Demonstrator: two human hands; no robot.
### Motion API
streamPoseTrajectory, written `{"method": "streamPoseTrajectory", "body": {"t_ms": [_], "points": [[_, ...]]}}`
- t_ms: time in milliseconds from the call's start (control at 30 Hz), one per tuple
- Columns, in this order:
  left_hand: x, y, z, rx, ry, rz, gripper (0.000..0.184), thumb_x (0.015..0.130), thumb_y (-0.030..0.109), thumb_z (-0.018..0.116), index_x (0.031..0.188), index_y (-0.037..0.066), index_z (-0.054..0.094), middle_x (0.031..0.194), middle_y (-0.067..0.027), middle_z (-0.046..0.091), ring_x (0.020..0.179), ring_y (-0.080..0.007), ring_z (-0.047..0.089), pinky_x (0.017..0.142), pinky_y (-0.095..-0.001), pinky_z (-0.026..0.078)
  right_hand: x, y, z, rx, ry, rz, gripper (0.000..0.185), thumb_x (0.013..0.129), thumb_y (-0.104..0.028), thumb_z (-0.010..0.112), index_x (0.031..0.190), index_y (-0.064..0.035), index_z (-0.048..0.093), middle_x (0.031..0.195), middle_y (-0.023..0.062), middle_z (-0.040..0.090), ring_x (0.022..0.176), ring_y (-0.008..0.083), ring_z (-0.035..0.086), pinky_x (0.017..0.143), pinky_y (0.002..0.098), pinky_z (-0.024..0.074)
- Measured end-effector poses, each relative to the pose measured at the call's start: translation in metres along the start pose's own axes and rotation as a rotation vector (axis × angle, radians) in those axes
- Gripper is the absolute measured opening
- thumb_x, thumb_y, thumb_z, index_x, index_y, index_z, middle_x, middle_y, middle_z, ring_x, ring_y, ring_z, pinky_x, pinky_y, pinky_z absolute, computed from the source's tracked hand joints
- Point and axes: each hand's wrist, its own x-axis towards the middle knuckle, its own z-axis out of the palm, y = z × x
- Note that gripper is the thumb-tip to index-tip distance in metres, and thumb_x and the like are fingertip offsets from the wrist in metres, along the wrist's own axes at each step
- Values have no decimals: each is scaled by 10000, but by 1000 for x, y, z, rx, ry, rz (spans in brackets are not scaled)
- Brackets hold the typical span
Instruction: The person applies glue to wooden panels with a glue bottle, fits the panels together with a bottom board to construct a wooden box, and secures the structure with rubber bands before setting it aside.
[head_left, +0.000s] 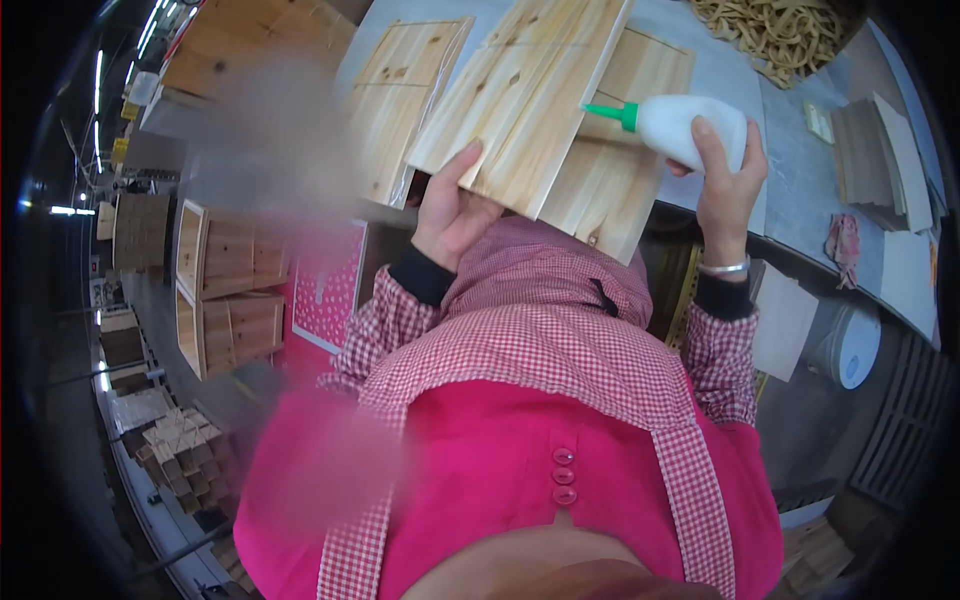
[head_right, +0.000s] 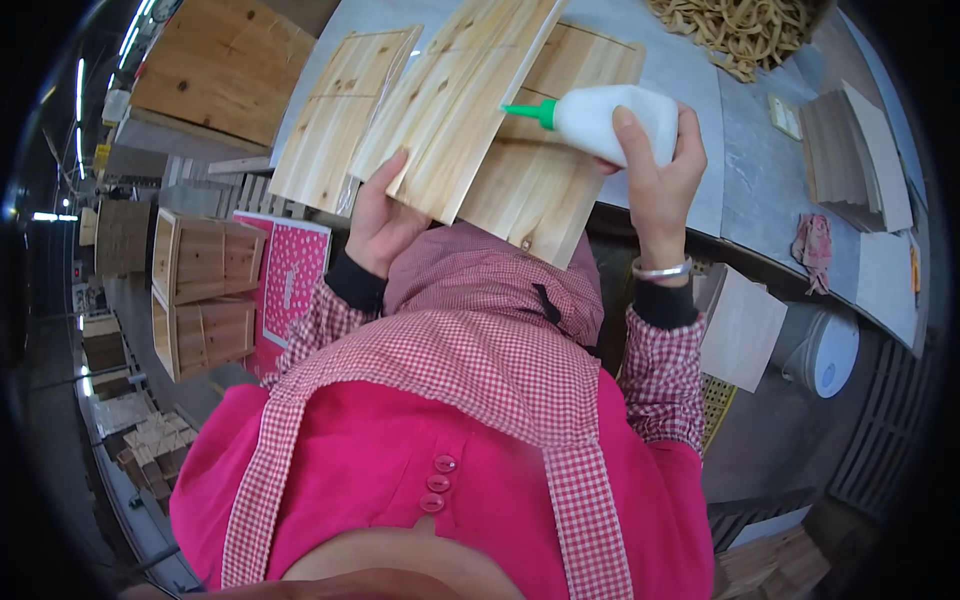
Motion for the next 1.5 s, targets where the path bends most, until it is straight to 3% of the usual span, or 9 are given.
{"method": "streamPoseTrajectory", "body": {"t_ms": [200, 400, 567, 867, 1067, 1267, 1333, 1367, 1500], "points": [[21, 9, 10, -1, -33, 25, 481, 920, 142, 615, 1339, 16, 417, 1332, -151, 518, 1236, -315, 505, 1072, -489, 399, -32, -5, 5, -119, -160, -75, 342, 879, -142, 689, 1110, 32, 506, 936, 87, 613, 763, 134, 631, 542, 260, 550], [29, 11, 15, -45, -44, -2, 479, 909, 125, 628, 1326, 6, 425, 1317, -152, 530, 1226, -311, 516, 1067, -487, 409, -8, -5, 21, -49, -7, -177, 346, 874, -140, 697, 1111, 25, 506, 945, 89, 614, 750, 145, 638, 521, 266, 554], [31, 15, 21, -46, -54, 32, 469, 902, 123, 637, 1310, 2, 440, 1309, -156, 535, 1222, -316, 517, 1069, -487, 407, -28, -18, 20, -295, -102, -325, 365, 861, -137, 705, 1124, 24, 509, 955, 78, 602, 841, 143, 597, 717, 265, 505], [38, 26, 17, -32, -80, 129, 476, 914, 131, 613, 1339, 17, 433, 1337, -151, 528, 1246, -311, 498, 1101, -503, 349, -37, -23, 19, -244, -163, -244, 374, 835, -139, 688, 1123, 8, 501, 958, 64, 554, 883, 140, 530, 789, 275, 450], [-10, 50, 11, -17, -58, 312, 518, 928, 132, 574, 1392, 4, 382, 1366, -177, 505, 1269, -327, 480, 1101, -487, 357, -35, -8, 20, 54, 110, -143, 397, 858, -199, 639, 1165, -6, 478, 1012, 79, 529, 936, 176, 526, 840, 307, 443], [-65, 146, 45, 88, -205, 605, 531, 928, 207, 568, 1394, 7, 408, 1366, -183, 514, 1224, -325, 533, 1047, -461, 433, -12, -17, 21, 234, 214, -136, 437, 879, -250, 622, 1192, -18, 424, 993, 112, 520, 813, 223, 598, 545, 320, 558], [-65, 197, 99, 216, -340, 670, 513, 934, 203, 559, 1382, 1, 413, 1350, -175, 529, 1185, -304, 567, 1020, -433, 465, -2, -16, 22, 248, 190, -153, 443, 888, -268, 620, 1193, -19, 418, 985, 118, 520, 807, 233, 601, 551, 327, 552], [-52, 220, 126, 278, -185, 953, 496, 936, 198, 557, 1367, -5, 419, 1329, -171, 544, 1159, -288, 585, 989, -408, 493, 2, -14, 23, 232, 206, -155, 437, 897, -279, 607, 1195, -18, 422, 981, 117, 542, 806, 229, 606, 539, 325, 534], [5, 337, 255, 524, -337, 1024, 429, 872, 143, 664, 1250, 16, 506, 1106, -107, 625, 986, -233, 633, 812, -351, 551, 18, 5, 23, 200, 261, -165, 419, 915, -276, 593, 1197, -3, 445, 1004, 121, 568, 840, 213, 605, 603, 332, 527]]}}
